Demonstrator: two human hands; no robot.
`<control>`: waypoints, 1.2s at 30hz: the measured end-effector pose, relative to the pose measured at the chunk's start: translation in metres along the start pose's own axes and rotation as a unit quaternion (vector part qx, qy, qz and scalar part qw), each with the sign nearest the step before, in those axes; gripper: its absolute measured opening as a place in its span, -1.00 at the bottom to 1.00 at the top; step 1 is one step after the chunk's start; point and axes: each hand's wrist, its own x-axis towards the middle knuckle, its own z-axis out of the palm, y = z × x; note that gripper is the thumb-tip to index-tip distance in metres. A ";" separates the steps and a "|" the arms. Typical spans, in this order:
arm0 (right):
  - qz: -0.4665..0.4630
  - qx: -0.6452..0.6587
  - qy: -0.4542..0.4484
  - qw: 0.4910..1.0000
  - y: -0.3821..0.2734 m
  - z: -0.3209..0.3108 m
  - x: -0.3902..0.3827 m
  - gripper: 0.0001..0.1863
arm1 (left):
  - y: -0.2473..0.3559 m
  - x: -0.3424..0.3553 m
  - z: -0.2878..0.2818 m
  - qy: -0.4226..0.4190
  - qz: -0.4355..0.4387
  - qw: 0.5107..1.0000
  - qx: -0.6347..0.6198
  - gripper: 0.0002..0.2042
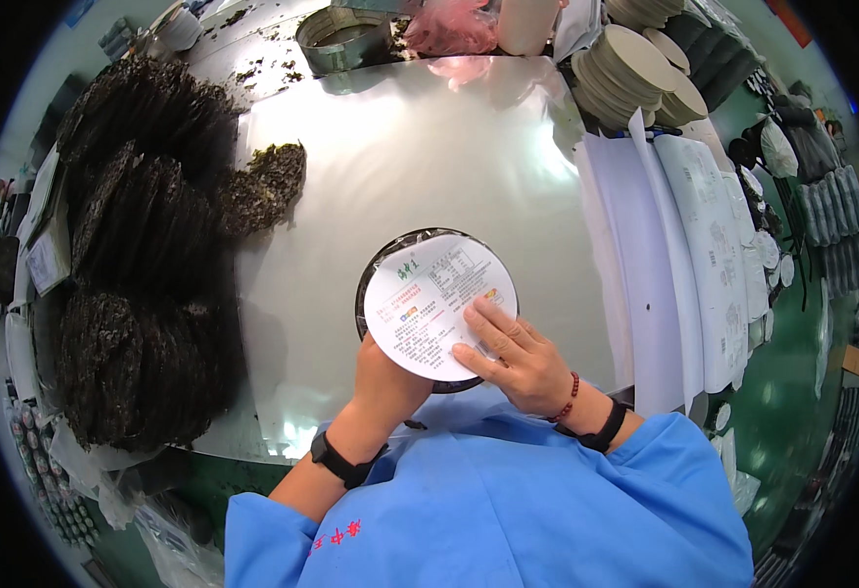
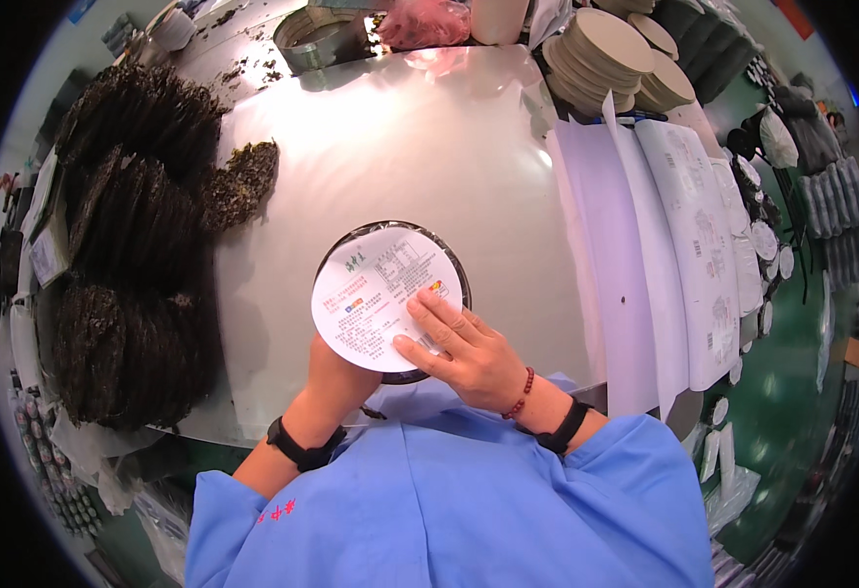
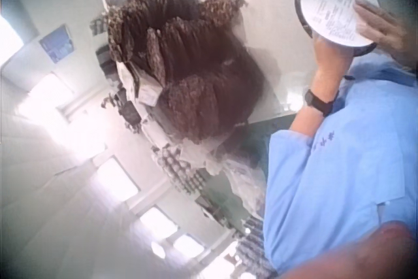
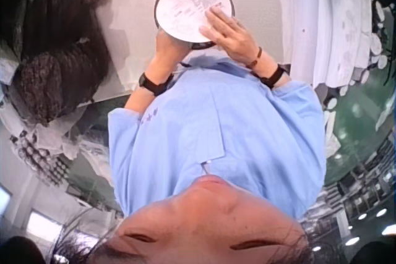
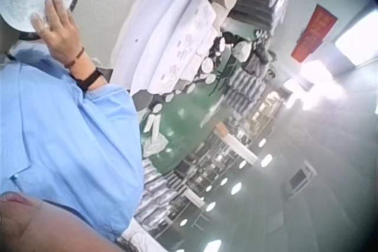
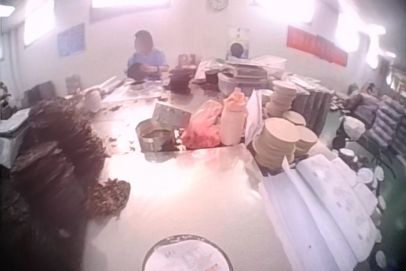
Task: The person weighs several compressed tea cakes one by one using a digital scale, then wraps each cake in plastic and applies a label.
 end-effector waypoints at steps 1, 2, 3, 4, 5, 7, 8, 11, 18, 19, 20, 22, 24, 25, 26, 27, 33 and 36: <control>0.003 -0.005 -0.014 1.000 0.000 0.002 -0.001 -0.55 | -0.002 -0.004 -0.001 -0.007 0.043 0.998 0.049 -0.65; 0.006 -0.010 -0.028 1.000 0.000 0.003 -0.002 -0.55 | -0.005 -0.007 -0.002 -0.015 0.086 0.991 0.097 -0.65; 0.010 -0.016 -0.042 0.999 -0.001 0.003 -0.002 -0.55 | -0.006 -0.009 -0.002 -0.023 0.128 0.981 0.146 -0.65; 0.023 -0.021 -0.066 0.997 -0.002 0.002 0.000 -0.54 | -0.007 -0.011 0.000 -0.021 0.131 0.980 0.149 -0.63; 0.036 -0.025 -0.090 0.995 -0.003 0.000 0.004 -0.54 | -0.006 -0.012 -0.001 -0.017 0.130 0.981 0.146 -0.62; 0.058 -0.030 -0.146 0.987 -0.010 -0.012 0.017 -0.53 | -0.004 -0.012 -0.003 -0.009 0.128 0.982 0.138 -0.61; 0.070 -0.030 -0.178 0.981 -0.015 -0.025 0.030 -0.53 | -0.005 -0.011 -0.003 -0.003 0.125 0.984 0.126 -0.60; 0.067 0.012 -0.146 0.987 -0.008 -0.009 0.063 -0.50 | -0.007 -0.010 -0.003 0.003 0.125 0.987 0.104 -0.60; 0.012 -0.010 -0.155 0.988 0.027 0.034 0.072 -0.31 | -0.035 -0.027 -0.013 0.206 -0.074 0.931 -0.293 -0.73; -0.001 -0.010 -0.159 0.987 0.021 0.032 0.074 -0.31 | -0.028 -0.022 -0.007 0.222 -0.090 0.949 -0.208 -0.71; -0.061 0.012 -0.169 0.984 0.016 0.052 0.061 -0.31 | -0.013 -0.009 0.006 0.234 -0.106 0.959 -0.121 -0.67; -0.068 -0.019 -0.180 0.981 -0.001 0.067 0.052 -0.30 | -0.013 -0.003 0.017 0.226 -0.122 0.964 -0.067 -0.55; -0.061 -0.001 -0.169 0.984 -0.004 0.072 0.050 -0.31 | -0.016 -0.005 0.018 0.206 -0.122 0.970 -0.049 -0.52; -0.066 0.013 -0.163 0.984 -0.004 0.072 0.052 -0.31 | -0.016 -0.006 0.018 0.198 -0.123 0.972 -0.039 -0.50; -0.069 0.027 -0.156 0.985 -0.003 0.070 0.053 -0.31 | -0.015 -0.007 0.019 0.210 -0.126 0.966 -0.087 -0.48; -0.020 0.020 -0.147 0.989 0.005 0.065 0.055 -0.31 | -0.017 -0.010 0.020 0.212 -0.159 0.958 -0.105 -0.47; 0.331 0.109 -0.050 0.936 0.078 0.036 0.055 -0.29 | -0.041 -0.028 0.024 0.188 -0.280 0.937 -0.093 -0.44; 0.383 0.397 0.044 0.833 0.075 0.032 0.047 -0.29 | -0.012 -0.009 -0.008 0.151 -0.222 0.693 -0.669 -0.50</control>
